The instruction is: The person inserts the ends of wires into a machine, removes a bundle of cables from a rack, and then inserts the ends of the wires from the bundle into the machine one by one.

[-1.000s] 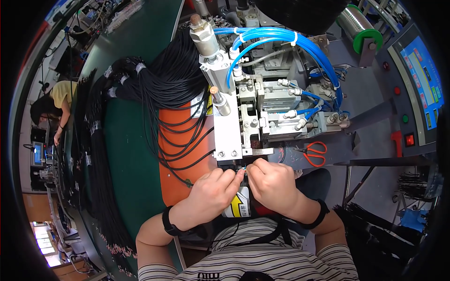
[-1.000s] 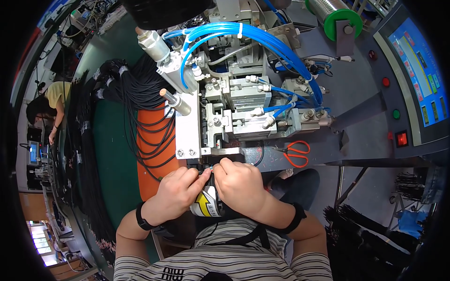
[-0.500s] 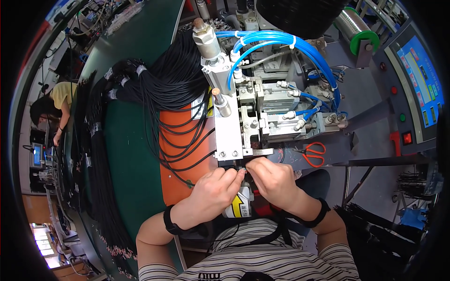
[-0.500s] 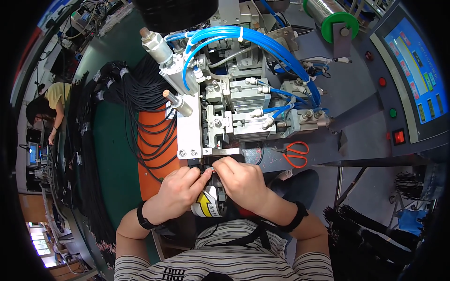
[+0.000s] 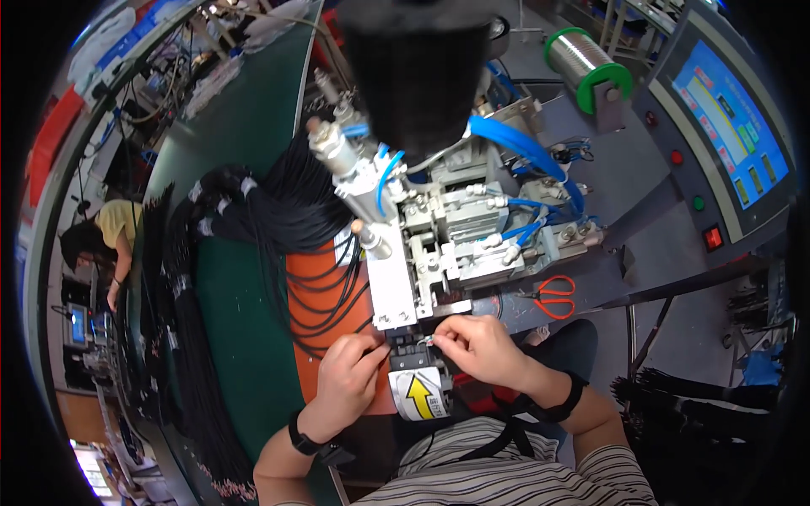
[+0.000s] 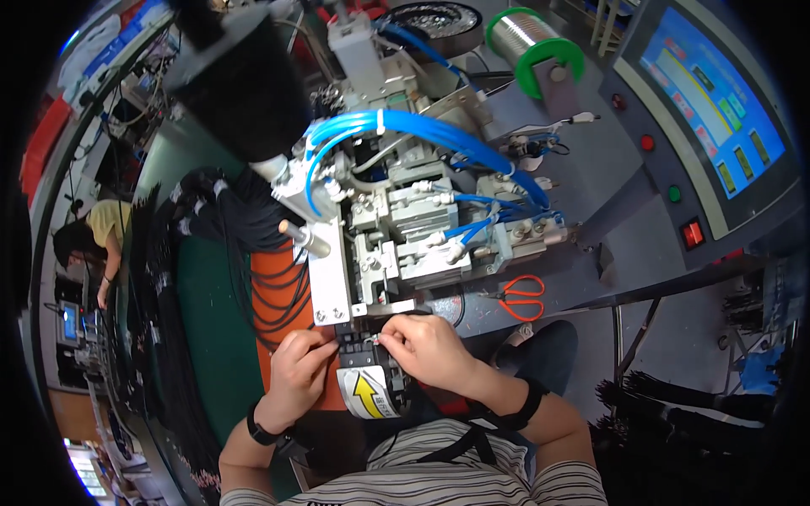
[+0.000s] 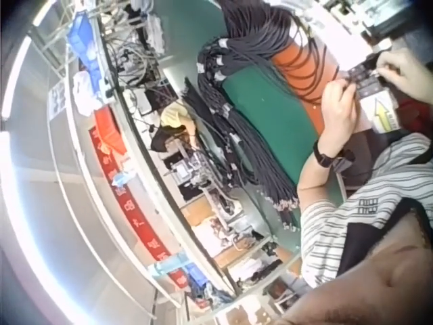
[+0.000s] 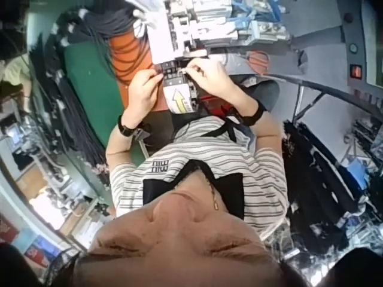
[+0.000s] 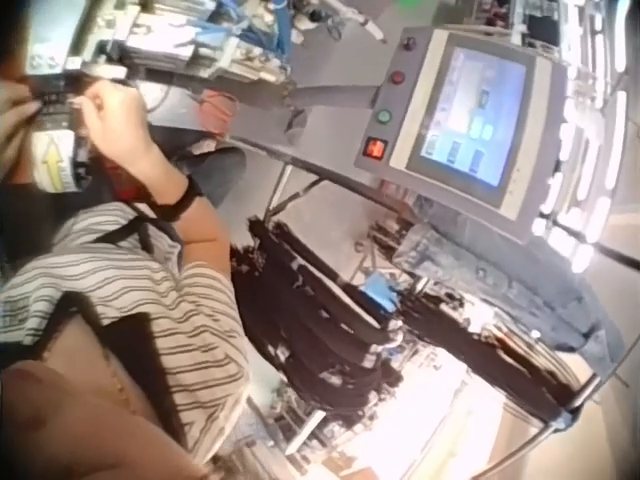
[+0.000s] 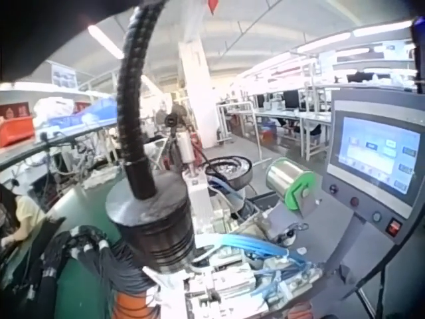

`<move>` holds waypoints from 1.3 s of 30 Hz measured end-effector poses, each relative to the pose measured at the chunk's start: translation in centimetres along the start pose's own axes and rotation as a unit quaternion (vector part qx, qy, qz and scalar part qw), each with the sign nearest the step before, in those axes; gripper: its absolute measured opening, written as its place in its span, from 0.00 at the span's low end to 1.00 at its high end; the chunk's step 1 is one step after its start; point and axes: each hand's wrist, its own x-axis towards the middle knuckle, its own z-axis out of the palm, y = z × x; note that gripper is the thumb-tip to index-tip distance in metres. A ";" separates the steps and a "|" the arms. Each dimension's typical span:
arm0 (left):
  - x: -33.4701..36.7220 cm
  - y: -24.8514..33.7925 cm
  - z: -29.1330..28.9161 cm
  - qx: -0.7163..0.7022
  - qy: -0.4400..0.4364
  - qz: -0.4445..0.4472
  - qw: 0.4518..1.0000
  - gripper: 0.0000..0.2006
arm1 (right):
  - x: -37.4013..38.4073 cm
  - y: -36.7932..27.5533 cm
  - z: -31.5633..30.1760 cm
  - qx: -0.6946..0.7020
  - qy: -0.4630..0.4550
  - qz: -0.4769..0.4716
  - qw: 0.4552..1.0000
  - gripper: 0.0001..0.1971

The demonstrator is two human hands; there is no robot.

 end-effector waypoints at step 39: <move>33.5 -24.5 -1.8 0.093 -0.074 -0.268 0.956 0.53 | -1.2 -5.6 6.2 -0.077 -0.049 -0.267 0.959 0.08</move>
